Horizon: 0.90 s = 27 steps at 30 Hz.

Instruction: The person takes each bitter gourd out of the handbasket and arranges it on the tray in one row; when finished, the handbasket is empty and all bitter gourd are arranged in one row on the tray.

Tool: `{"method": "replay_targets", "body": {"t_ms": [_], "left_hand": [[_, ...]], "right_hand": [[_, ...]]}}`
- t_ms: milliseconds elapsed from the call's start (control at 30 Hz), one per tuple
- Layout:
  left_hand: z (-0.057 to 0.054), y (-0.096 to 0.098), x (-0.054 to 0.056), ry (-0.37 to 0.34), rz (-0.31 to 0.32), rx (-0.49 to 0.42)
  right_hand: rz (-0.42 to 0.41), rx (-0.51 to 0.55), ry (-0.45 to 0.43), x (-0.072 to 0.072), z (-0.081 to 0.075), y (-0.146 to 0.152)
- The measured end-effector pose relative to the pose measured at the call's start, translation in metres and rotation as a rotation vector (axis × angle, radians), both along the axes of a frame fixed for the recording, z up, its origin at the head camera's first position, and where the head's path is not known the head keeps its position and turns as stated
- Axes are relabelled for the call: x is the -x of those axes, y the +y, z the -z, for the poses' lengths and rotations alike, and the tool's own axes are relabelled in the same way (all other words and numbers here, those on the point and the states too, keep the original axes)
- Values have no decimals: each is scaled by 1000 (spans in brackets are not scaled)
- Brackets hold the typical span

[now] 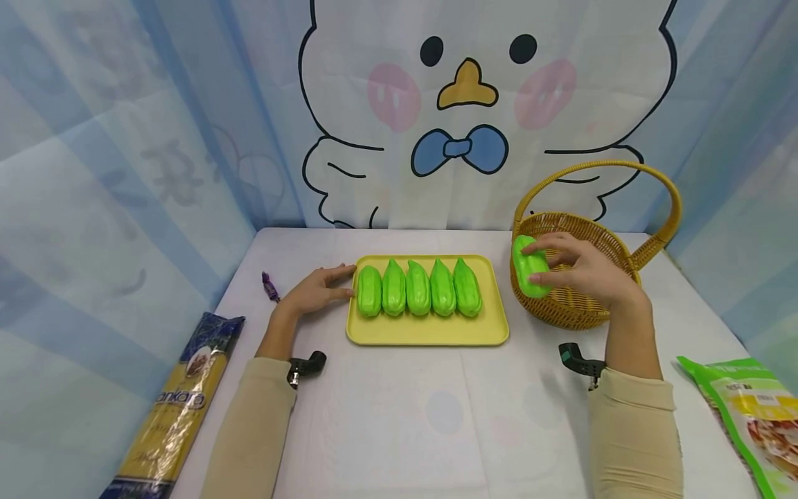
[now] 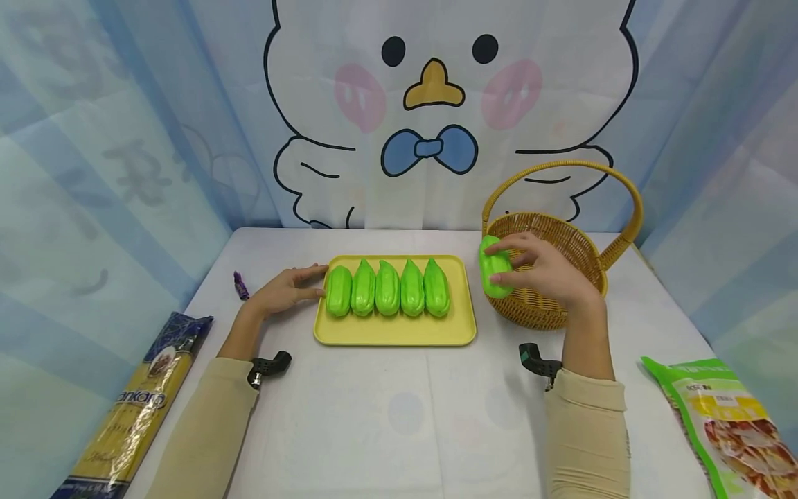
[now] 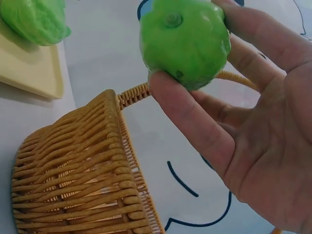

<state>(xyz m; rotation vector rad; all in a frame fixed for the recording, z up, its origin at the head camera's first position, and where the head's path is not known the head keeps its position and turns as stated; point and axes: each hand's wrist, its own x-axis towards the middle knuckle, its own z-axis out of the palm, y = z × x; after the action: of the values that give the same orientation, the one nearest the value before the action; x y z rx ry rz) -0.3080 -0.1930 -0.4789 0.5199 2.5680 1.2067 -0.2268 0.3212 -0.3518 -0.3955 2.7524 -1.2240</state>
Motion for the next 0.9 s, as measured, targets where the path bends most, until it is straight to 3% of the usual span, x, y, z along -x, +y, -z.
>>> {"method": "replay_targets", "body": {"t_ms": [133,433,900], "left_hand": [[-1,0,0,1,2,-3],[-1,0,-1,2,-1,-7],[-1,1,-1,14,3,1]], "right_hand": [[-68,11,1,1,2,-6],[-139,-25,6,7,11,-27],[-123,-149,31,16,24,-56]]}}
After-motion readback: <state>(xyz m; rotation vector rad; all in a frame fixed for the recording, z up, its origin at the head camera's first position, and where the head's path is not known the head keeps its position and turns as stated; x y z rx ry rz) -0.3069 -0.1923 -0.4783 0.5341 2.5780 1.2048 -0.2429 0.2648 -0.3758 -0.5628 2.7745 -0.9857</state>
